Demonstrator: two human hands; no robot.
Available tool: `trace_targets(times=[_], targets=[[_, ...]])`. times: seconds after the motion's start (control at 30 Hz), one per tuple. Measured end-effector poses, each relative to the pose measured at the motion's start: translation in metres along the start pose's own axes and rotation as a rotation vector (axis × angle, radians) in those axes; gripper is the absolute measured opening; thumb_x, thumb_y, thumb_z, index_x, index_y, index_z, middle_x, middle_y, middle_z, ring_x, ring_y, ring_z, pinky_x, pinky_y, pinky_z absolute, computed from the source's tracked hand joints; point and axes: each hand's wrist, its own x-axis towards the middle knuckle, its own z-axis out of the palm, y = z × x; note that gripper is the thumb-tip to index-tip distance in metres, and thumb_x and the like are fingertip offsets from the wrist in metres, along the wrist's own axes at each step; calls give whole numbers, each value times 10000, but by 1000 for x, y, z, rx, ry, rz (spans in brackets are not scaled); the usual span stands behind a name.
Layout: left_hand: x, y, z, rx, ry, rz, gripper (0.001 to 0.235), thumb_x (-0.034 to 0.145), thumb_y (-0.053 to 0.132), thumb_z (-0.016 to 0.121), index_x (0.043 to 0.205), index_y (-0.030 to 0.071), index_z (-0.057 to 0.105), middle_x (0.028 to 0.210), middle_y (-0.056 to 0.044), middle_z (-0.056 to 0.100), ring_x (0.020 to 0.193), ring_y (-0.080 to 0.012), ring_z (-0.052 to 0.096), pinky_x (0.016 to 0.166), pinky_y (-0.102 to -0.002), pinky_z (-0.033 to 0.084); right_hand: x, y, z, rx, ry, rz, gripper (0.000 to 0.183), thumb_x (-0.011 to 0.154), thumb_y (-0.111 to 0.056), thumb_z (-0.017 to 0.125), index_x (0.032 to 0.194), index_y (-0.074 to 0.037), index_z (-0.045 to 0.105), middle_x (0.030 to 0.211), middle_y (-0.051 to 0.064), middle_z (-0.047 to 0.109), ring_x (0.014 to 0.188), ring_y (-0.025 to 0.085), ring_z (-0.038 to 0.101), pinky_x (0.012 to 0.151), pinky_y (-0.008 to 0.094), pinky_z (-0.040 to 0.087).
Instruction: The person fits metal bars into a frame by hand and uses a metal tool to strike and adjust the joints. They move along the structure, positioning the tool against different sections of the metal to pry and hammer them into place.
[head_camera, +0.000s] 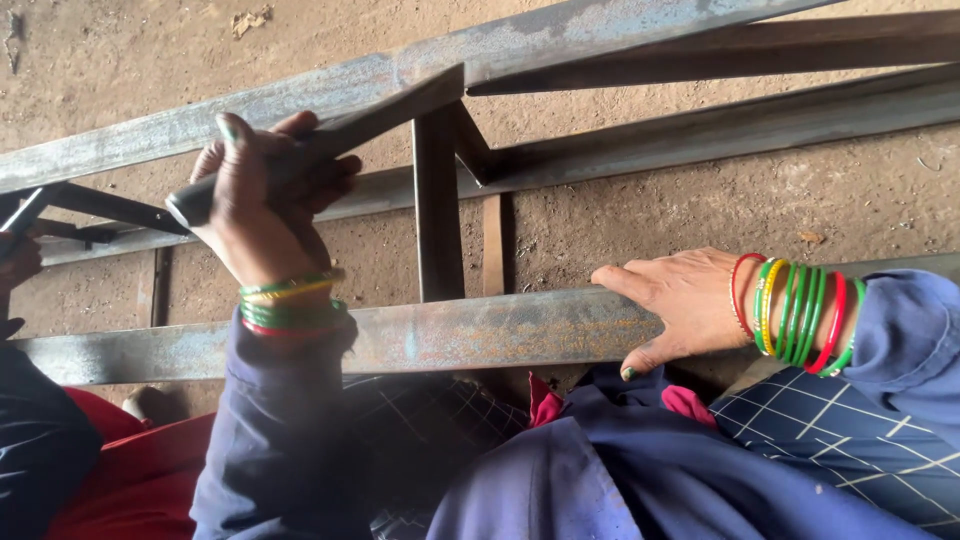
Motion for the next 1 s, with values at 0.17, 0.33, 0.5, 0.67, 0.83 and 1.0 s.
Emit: trace_targets(times=[0.17, 0.33, 0.5, 0.67, 0.83, 1.0], targets=[[20, -18, -17, -115, 192, -177, 372, 1027, 391, 597, 938, 31, 558, 1042, -271, 745, 753, -373, 767, 646, -438, 680, 3, 4, 3, 11, 3, -16, 1155, 676, -737, 717, 1558, -143, 265, 1394, 117, 547, 1195, 347, 595, 997, 464, 494], [26, -43, -4, -269, 275, -395, 419, 970, 454, 602, 912, 41, 564, 1015, -239, 726, 834, -368, 759, 705, -453, 703, 4, 5, 1, -4, -57, 23, 1177, 669, -751, 722, 1578, -179, 243, 1478, 101, 506, 1223, 343, 586, 1029, 457, 488], [27, -42, -9, -271, 239, -362, 444, 950, 473, 623, 943, 33, 568, 1016, -244, 723, 833, -377, 757, 709, -446, 689, 0, -2, -7, -2, -84, 64, 1128, 674, -719, 713, 1577, -216, 261, 1414, 89, 529, 1232, 330, 597, 1035, 454, 496], [34, -31, -43, -224, 316, -295, 472, 951, 475, 637, 977, 9, 569, 1001, -250, 725, 768, -376, 740, 675, -445, 692, 2, 4, 1, 11, -44, 41, 1085, 676, -705, 715, 1558, -239, 289, 1369, 82, 568, 1220, 333, 603, 1027, 457, 502], [29, -40, -28, -221, 343, -269, 445, 927, 425, 640, 988, -9, 560, 1001, -258, 739, 697, -364, 745, 613, -443, 681, 1, -3, -11, 52, -81, 33, 1043, 667, -673, 743, 1517, -241, 321, 1357, 63, 578, 1207, 324, 613, 1016, 451, 505], [16, -46, 21, -184, 246, -297, 375, 905, 361, 653, 957, -3, 580, 962, -250, 760, 669, -352, 752, 571, -435, 681, 3, 4, -3, 35, -75, 30, 1033, 680, -665, 745, 1512, -223, 319, 1308, 101, 602, 1203, 322, 617, 1018, 447, 499]])
